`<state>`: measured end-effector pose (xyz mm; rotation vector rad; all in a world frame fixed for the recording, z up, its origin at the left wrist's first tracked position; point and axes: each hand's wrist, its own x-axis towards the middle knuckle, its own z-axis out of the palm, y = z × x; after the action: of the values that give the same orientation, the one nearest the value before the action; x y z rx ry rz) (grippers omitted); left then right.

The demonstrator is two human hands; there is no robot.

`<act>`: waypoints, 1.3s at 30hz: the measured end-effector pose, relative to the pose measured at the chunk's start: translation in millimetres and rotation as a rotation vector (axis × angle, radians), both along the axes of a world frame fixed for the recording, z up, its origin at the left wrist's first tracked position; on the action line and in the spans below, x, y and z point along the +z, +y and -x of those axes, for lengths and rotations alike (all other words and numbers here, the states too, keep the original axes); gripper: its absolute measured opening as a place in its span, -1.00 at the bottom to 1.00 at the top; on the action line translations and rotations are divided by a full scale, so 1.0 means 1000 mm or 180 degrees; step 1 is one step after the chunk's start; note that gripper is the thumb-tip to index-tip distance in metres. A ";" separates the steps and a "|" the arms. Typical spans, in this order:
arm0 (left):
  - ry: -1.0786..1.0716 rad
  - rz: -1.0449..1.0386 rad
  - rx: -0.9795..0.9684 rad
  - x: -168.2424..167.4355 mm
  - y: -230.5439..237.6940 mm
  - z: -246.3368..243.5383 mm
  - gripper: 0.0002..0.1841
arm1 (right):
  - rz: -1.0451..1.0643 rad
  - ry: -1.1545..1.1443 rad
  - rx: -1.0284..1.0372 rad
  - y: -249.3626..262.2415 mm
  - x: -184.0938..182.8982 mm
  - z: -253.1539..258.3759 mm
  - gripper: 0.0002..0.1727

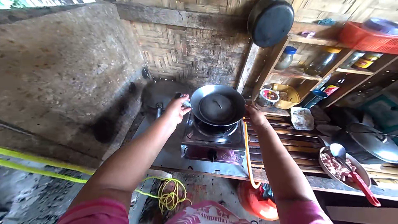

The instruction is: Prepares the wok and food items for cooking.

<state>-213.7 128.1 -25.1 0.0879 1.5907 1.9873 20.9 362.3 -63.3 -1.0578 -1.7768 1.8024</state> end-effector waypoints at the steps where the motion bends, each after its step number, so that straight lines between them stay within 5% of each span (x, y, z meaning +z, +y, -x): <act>1: -0.0014 0.0003 -0.0003 -0.001 -0.001 0.002 -0.61 | 0.0020 0.0002 0.0000 -0.001 -0.001 0.001 -0.40; 12: 0.0024 0.0036 -0.0161 -0.005 -0.008 -0.001 -0.59 | -0.0052 -0.0108 -0.0077 0.003 -0.008 0.002 -0.44; 16: -0.0013 0.0033 -0.0117 -0.009 -0.006 0.000 -0.60 | -0.1995 -0.1000 -0.0153 -0.002 0.014 0.017 -0.30; 18: 0.0053 -0.0034 -0.0095 -0.012 -0.009 -0.005 -0.48 | -0.2690 -0.1146 0.0161 -0.015 0.029 0.041 -0.39; 20: 0.0301 -0.0066 -0.0008 -0.021 -0.014 -0.019 -0.21 | -0.3015 -0.1405 0.0836 -0.031 0.042 0.068 -0.55; 23: 0.0808 0.0007 -0.0055 -0.040 -0.040 -0.063 -0.06 | -0.3267 -0.2146 0.1657 -0.047 0.052 0.109 -0.47; 30: 0.0380 0.0099 -0.1059 -0.103 -0.165 -0.151 -0.62 | -0.3222 -0.3143 0.1743 -0.048 0.051 0.142 -0.47; 35: -0.0270 0.0352 -0.0193 -0.141 -0.230 -0.159 -0.65 | -0.3301 -0.3251 0.1713 -0.043 0.031 0.151 -0.48; 39: -0.0480 0.0422 0.0352 -0.166 -0.261 -0.160 -0.62 | -0.3296 -0.2801 0.1133 -0.046 0.080 0.135 -0.51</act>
<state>-54.0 -132.7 -190.8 -0.2011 1.6544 1.9150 -114.1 316.6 16.4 -1.1253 -2.9920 0.2205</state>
